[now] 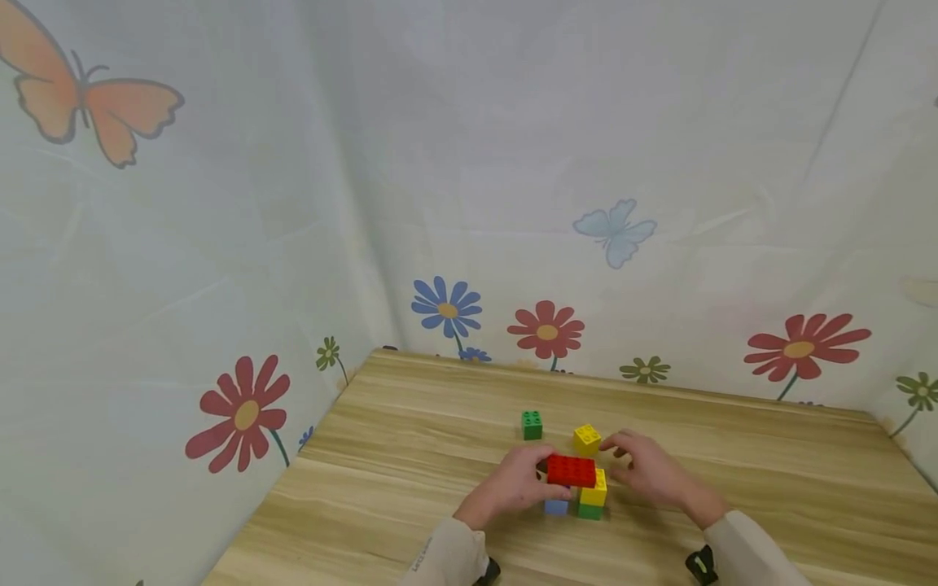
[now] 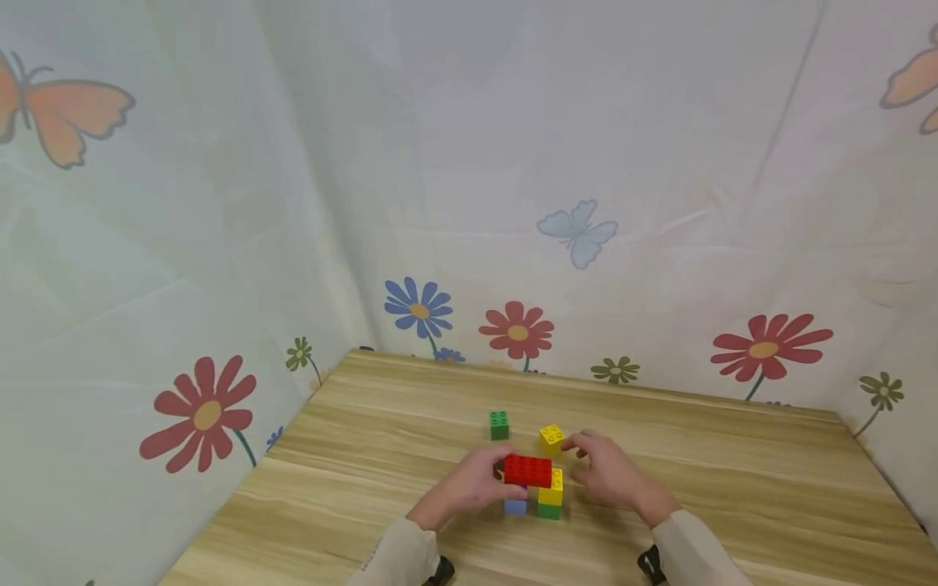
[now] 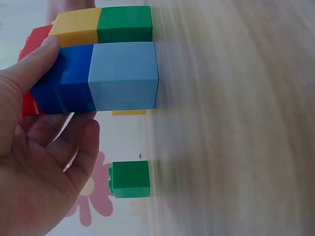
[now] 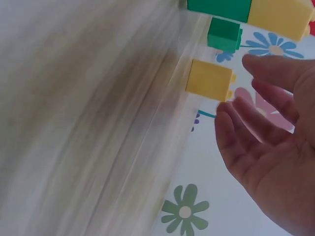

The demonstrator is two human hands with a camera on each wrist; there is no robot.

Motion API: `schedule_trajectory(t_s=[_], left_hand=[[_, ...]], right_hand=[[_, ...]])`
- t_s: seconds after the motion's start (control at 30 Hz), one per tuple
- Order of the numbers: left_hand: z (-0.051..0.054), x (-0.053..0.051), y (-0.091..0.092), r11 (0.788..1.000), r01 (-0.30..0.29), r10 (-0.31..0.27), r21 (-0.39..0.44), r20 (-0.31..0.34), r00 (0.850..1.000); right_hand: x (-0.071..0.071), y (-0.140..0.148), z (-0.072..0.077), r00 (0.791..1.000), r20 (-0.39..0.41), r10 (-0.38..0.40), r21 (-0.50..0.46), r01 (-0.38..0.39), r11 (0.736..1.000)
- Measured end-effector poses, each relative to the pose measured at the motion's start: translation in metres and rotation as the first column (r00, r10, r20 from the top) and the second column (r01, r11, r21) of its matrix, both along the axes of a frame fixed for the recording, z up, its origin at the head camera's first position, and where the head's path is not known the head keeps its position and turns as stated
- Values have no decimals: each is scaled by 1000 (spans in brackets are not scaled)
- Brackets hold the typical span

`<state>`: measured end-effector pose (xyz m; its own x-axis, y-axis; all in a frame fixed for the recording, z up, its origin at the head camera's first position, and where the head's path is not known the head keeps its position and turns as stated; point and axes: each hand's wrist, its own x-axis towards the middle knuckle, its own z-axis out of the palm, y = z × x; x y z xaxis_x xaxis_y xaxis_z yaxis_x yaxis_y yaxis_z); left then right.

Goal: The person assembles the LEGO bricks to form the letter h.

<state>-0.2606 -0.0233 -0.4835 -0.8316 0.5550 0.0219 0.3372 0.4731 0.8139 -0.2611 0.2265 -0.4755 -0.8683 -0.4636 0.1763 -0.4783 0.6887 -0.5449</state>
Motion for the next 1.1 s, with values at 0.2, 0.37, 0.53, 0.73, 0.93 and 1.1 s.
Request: schedule_trajectory(t_s=[0.2, 0.37, 0.53, 0.73, 0.93, 1.1], left_hand=[[1, 0, 0, 1000, -8, 8, -14, 0, 1000], [0, 0, -1, 1000, -3, 3, -17, -8, 1000], [1, 0, -2, 1000, -1, 1, -31, -10, 1000], [1, 0, -1, 999, 8, -8, -31, -13, 1000], [1, 0, -1, 999, -5, 5, -40, 1, 1000], [2, 0, -2, 1000, -7, 8, -27, 13, 1000]], right_hand=[[-15, -5, -4, 994, -47, -98, 17, 99, 995], [-25, -10, -8, 993, -7, -115, 41, 115, 993], [-30, -15, -10, 996, 19, -87, 52, 86, 995], [-33, -18, -12, 997, 37, -73, 45, 71, 996], [-34, -18, -13, 996, 60, -63, 36, 60, 998], [-36, -20, -14, 995, 76, -66, 20, 65, 998]])
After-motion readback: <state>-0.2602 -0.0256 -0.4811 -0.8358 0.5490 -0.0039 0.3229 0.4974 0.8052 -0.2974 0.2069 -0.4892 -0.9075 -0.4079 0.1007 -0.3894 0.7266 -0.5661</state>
